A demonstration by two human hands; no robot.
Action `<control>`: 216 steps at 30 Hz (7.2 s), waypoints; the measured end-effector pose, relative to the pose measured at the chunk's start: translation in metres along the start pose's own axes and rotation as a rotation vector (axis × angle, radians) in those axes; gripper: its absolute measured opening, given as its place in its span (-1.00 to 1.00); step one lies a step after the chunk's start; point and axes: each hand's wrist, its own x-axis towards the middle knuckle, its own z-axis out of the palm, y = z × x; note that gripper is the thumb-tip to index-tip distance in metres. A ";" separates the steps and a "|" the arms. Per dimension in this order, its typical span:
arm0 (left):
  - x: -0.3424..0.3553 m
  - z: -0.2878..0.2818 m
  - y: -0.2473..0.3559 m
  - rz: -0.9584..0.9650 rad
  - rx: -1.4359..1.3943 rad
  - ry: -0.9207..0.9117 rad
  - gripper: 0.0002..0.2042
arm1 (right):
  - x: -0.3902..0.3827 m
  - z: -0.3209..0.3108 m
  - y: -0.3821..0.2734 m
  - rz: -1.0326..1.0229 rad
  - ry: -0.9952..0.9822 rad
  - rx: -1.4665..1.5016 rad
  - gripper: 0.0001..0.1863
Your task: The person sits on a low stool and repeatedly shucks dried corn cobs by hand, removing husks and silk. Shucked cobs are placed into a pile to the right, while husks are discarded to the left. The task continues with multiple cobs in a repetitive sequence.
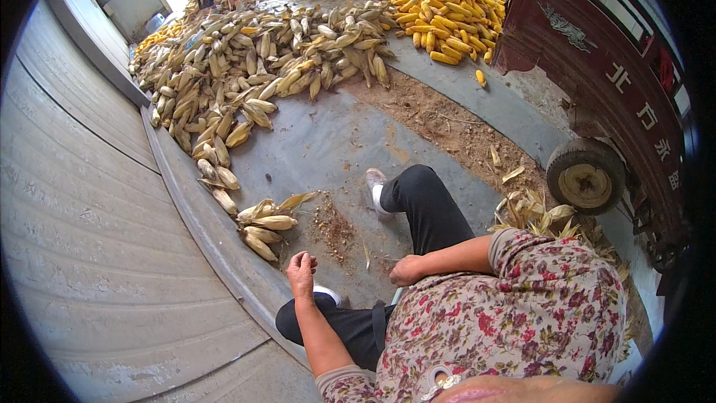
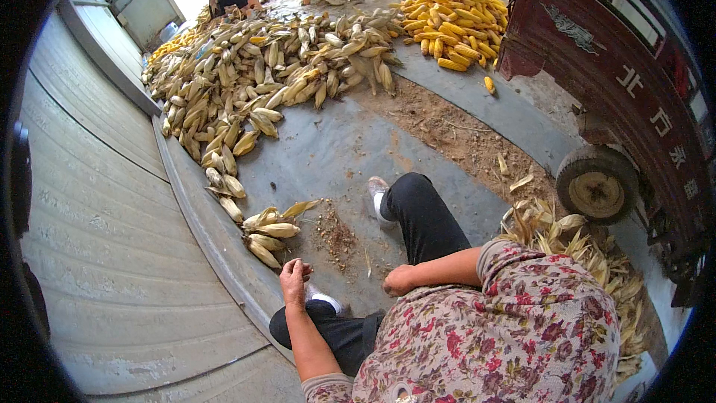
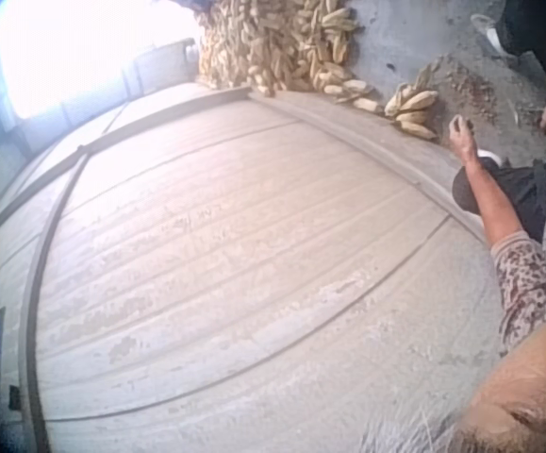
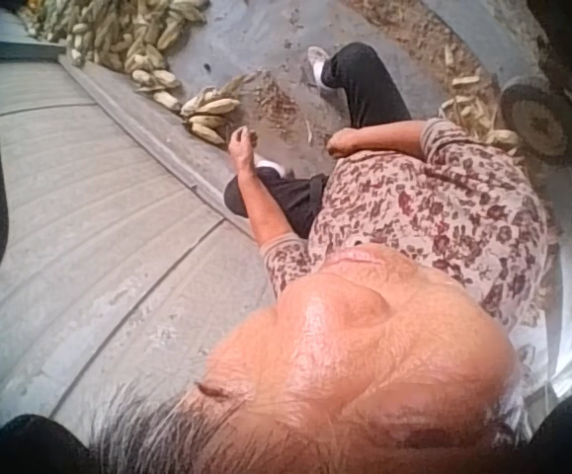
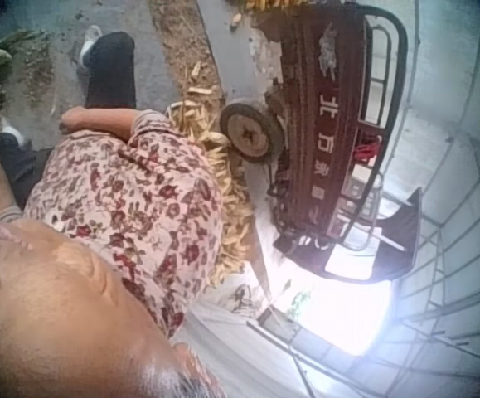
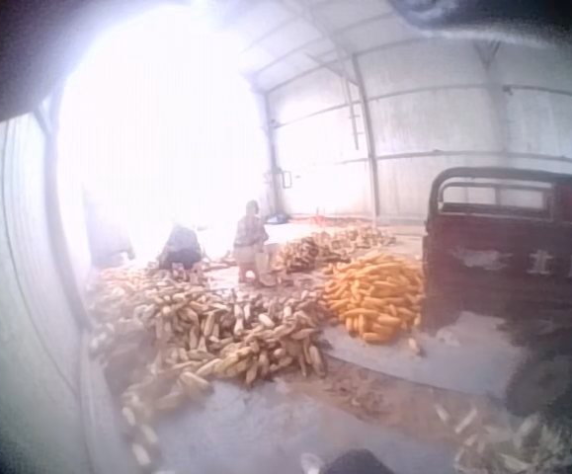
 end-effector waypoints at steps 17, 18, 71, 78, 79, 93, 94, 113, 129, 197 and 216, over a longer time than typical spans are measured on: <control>-0.009 0.021 -0.012 0.238 0.431 -0.076 -0.72 | 0.048 -0.006 0.010 -0.015 -0.005 -0.129 -0.66; -0.010 0.028 -0.005 0.229 0.445 -0.097 -0.71 | 0.050 -0.010 0.016 -0.010 0.034 -0.122 -0.64; -0.049 0.037 0.102 -0.001 -0.023 0.309 -0.64 | 0.021 -0.095 -0.073 -0.006 0.197 1.232 -0.46; -0.067 0.065 0.082 -0.077 -0.171 0.099 -0.78 | -0.054 -0.088 -0.050 -0.196 0.135 1.047 -0.43; -0.071 0.077 0.074 -0.082 -0.198 0.121 -0.78 | -0.056 -0.072 -0.040 -0.196 0.193 1.046 -0.44; -0.125 0.144 0.067 0.052 0.009 0.029 -0.82 | -0.060 -0.077 -0.033 -0.365 0.832 0.725 -0.72; -0.128 0.151 0.080 0.020 -0.084 0.003 -0.88 | -0.059 -0.077 -0.031 -0.282 0.784 0.778 -0.73; -0.139 0.134 0.034 0.037 0.084 -0.013 -0.72 | -0.071 -0.059 -0.032 -0.286 0.754 0.554 -0.78; -0.142 0.138 0.043 0.014 -0.024 -0.194 -0.86 | -0.071 -0.050 -0.033 -0.230 0.920 0.489 -0.84; -0.061 0.104 0.120 0.166 -0.654 0.451 -0.81 | -0.103 -0.095 -0.068 -0.119 0.765 0.663 -0.29; -0.056 0.115 0.086 -0.248 -1.116 -0.138 -0.63 | -0.055 -0.099 -0.045 -0.405 0.972 1.097 -0.28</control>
